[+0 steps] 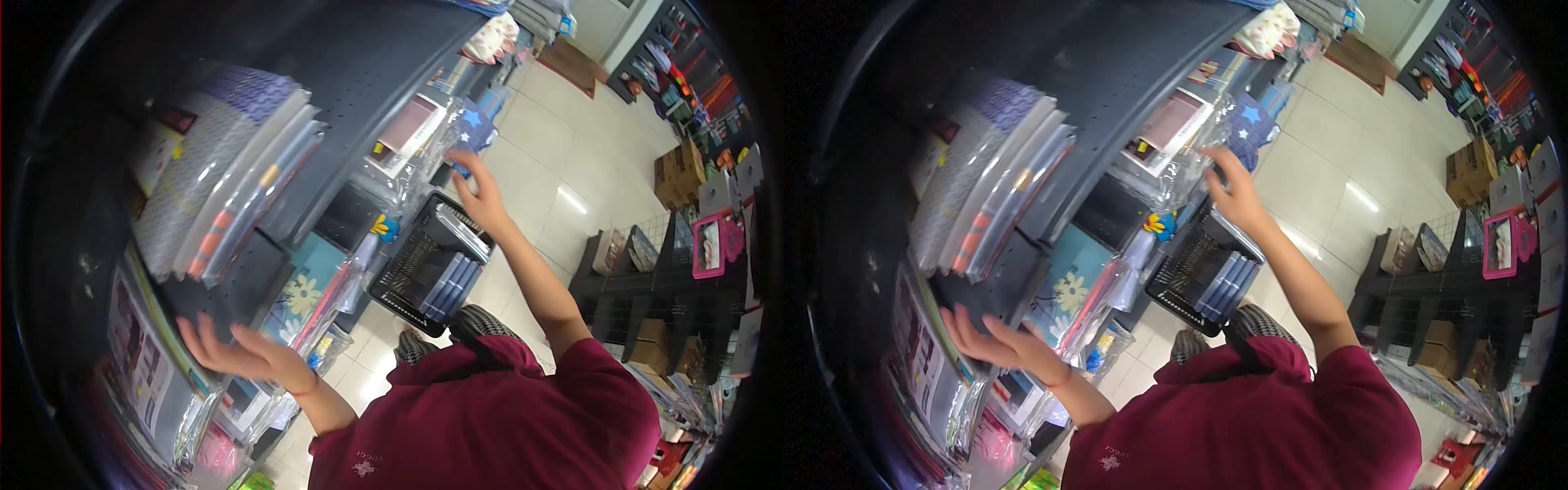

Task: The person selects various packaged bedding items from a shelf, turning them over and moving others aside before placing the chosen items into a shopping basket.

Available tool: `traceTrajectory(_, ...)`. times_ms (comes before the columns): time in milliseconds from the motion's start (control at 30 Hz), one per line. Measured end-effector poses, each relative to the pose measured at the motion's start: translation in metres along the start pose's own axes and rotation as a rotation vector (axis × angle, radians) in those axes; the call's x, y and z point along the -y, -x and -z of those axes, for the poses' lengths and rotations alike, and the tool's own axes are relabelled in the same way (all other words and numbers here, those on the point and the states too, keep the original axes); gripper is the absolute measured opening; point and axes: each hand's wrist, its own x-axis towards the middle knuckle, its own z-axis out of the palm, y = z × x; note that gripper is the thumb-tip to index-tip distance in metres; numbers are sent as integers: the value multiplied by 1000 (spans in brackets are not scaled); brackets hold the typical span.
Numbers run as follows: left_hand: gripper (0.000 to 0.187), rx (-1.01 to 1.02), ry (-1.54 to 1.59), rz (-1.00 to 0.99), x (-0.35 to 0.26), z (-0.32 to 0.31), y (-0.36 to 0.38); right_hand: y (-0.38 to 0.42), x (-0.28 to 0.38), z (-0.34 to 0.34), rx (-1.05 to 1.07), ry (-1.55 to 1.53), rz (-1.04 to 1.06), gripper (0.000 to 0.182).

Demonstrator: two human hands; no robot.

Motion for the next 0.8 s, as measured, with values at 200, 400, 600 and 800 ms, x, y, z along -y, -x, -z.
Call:
traceTrajectory(200,7,697,94,344,-6,-18,184,176,-179,84,475,204,-521,15)
traceTrajectory(400,17,1412,181,489,-94,-59,359,235,-314,18,728,391,-710,76)
traceTrajectory(600,26,1642,243,565,-147,-123,394,233,-386,-46,775,264,-869,101)
traceTrajectory(800,30,1502,162,415,-77,-233,430,233,-393,-44,629,63,-817,91)
